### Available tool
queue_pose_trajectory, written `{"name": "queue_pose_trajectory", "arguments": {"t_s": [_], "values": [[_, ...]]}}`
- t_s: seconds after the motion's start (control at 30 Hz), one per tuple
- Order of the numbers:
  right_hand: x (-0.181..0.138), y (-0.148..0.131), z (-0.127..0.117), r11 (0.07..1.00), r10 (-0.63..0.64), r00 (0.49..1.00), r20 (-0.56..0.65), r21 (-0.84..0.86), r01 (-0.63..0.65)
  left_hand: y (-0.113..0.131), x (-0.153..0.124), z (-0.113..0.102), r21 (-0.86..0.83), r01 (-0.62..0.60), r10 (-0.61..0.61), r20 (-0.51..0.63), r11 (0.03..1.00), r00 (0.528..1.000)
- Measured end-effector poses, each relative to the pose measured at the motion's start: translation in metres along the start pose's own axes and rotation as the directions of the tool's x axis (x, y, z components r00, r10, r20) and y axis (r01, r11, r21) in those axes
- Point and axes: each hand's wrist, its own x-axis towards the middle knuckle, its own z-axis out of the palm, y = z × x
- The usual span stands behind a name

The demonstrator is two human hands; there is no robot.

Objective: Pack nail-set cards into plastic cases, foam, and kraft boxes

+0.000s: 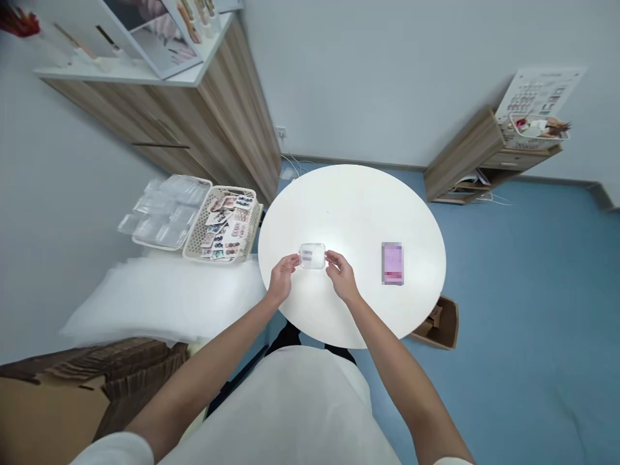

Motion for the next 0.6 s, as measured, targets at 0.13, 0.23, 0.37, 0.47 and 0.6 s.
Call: {"name": "queue_pose_trajectory", "arguments": {"t_s": [0.13,0.23,0.37,0.47,0.6], "values": [[-0.039,0.031,-0.057,0.992,0.122,0.992,-0.039,-0.013,-0.122,-0.015,-0.027,0.055,0.007,0.147,-0.147,0.096,0.989,0.985],[-0.06,0.057,-0.082,0.973,0.229,0.972,-0.044,-0.009,-0.23,-0.03,-0.042,0.082,0.04,0.259,-0.262,0.137,0.965,0.955],[-0.074,0.084,-0.098,0.952,0.304,0.952,-0.018,-0.013,-0.305,-0.051,-0.054,0.102,0.125,0.335,-0.354,0.188,0.934,0.916],[-0.071,0.102,-0.102,0.935,0.351,0.936,-0.005,-0.04,-0.351,-0.065,-0.054,0.109,0.143,0.353,-0.374,0.168,0.925,0.912],[-0.061,0.124,-0.099,0.916,0.381,0.925,-0.009,-0.135,-0.378,-0.079,-0.048,0.116,0.187,0.374,-0.4,0.126,0.908,0.908]]}}
